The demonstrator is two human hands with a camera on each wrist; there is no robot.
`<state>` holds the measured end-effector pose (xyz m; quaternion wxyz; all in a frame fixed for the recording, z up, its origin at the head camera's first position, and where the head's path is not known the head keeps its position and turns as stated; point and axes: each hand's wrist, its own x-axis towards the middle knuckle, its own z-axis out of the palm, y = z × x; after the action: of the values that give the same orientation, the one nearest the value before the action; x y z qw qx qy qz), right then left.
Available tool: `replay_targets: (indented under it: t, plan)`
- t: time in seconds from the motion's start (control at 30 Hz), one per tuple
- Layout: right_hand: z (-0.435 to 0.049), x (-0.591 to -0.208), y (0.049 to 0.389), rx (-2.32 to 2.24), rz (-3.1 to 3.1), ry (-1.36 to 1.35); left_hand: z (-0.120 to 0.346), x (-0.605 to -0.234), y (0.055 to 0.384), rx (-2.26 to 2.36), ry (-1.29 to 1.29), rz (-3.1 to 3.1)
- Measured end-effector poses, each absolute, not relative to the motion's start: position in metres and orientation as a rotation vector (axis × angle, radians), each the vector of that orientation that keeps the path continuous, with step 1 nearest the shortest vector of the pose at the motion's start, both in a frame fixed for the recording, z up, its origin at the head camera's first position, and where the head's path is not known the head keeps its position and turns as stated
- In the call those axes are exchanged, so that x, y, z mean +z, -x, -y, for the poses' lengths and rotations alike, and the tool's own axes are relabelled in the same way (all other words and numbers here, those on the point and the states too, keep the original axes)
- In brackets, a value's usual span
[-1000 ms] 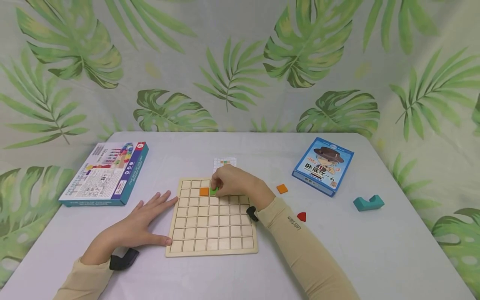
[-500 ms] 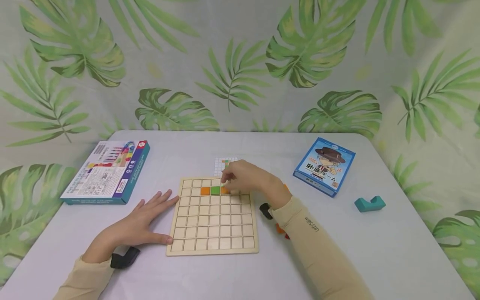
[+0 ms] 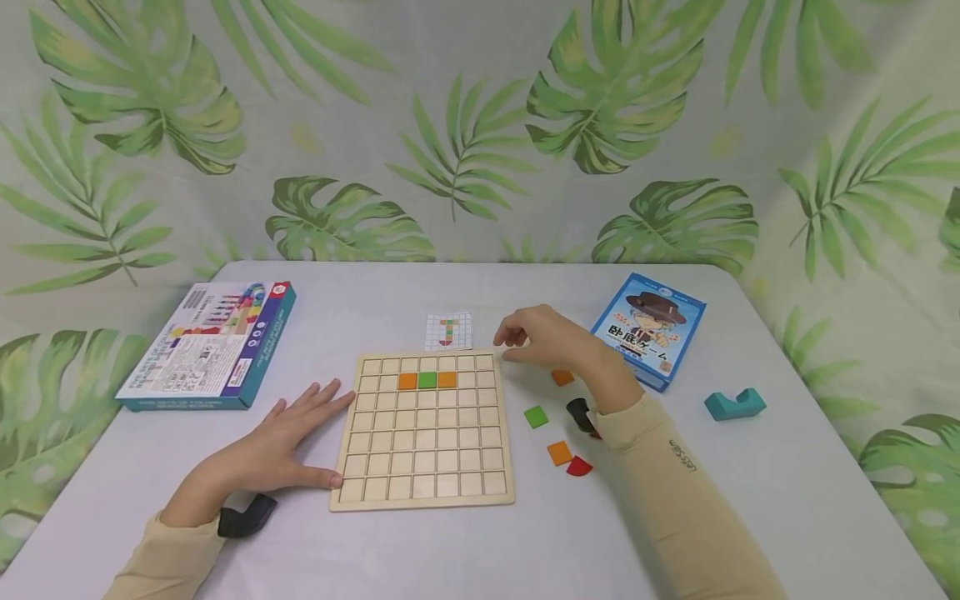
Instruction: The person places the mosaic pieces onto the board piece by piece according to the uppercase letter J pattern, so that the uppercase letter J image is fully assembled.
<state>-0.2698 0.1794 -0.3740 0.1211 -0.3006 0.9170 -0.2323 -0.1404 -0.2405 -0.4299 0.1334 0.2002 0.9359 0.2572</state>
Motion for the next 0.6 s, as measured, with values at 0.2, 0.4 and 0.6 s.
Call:
replay_targets:
  t: [0.2, 0.4, 0.6]
  plan:
    - [-0.203, -0.376, 0.263, -0.724, -2.695, 0.833, 0.241, -0.430, 0.140, 0.744, -0.574, -2.710]
    - [-0.227, -0.384, 0.256, -0.730, -2.701, 0.703, 0.242, -0.430, 0.140, 0.740, -0.576, -2.714]
    - [-0.245, -0.391, 0.246, -0.689, -2.718, 0.570, 0.242, -0.432, 0.141, 0.741, -0.587, -2.718]
